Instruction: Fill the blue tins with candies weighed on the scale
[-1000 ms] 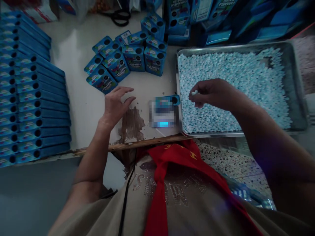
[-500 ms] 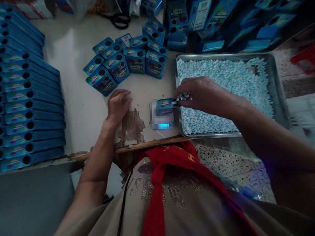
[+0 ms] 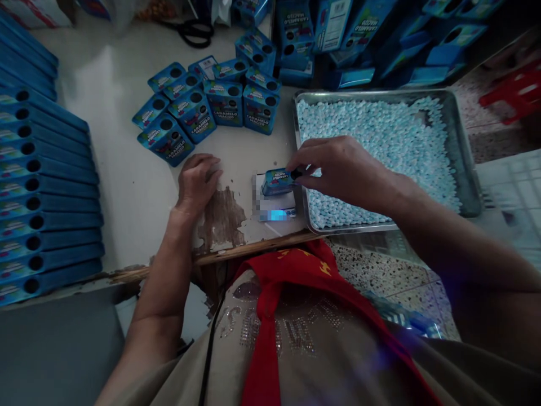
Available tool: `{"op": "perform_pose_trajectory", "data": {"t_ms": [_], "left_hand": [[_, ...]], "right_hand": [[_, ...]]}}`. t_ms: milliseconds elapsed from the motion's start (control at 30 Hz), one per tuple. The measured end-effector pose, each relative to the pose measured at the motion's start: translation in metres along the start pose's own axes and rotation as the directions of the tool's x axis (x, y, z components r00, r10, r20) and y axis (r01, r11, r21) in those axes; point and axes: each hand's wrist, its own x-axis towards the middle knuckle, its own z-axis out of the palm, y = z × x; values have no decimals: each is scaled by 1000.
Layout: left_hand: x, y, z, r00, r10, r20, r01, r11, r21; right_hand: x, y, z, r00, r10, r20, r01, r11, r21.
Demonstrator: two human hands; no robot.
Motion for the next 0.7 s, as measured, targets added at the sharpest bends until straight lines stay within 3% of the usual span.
{"op": "perform_pose_trajectory", "data": {"t_ms": [100, 200, 300, 400, 533, 700], "left_hand": [[1, -2, 1, 1000, 1, -5, -1, 1000, 3], [2, -1, 0, 1000, 22, -15, -22, 999, 28], [2, 0, -3, 999, 39, -23, -37, 998, 52], [4, 0, -3, 999, 39, -34, -37, 997, 62], [6, -3, -1, 999, 9, -45, -6, 998, 58], [5, 0, 0, 999, 23, -35, -18, 991, 132]], "right_hand": [[-10, 9, -4, 987, 100, -126, -93, 994, 55], [-32, 42, 1, 949, 234, -210, -236, 972, 15], [-63, 82, 23, 951, 303, -64, -306, 951, -37], [-85, 101, 55, 967, 234, 100, -223, 968, -112], [-73, 99, 80, 970, 235, 65, -216, 950, -225], [-38, 105, 67, 957, 290, 7, -285, 944, -167]]}}
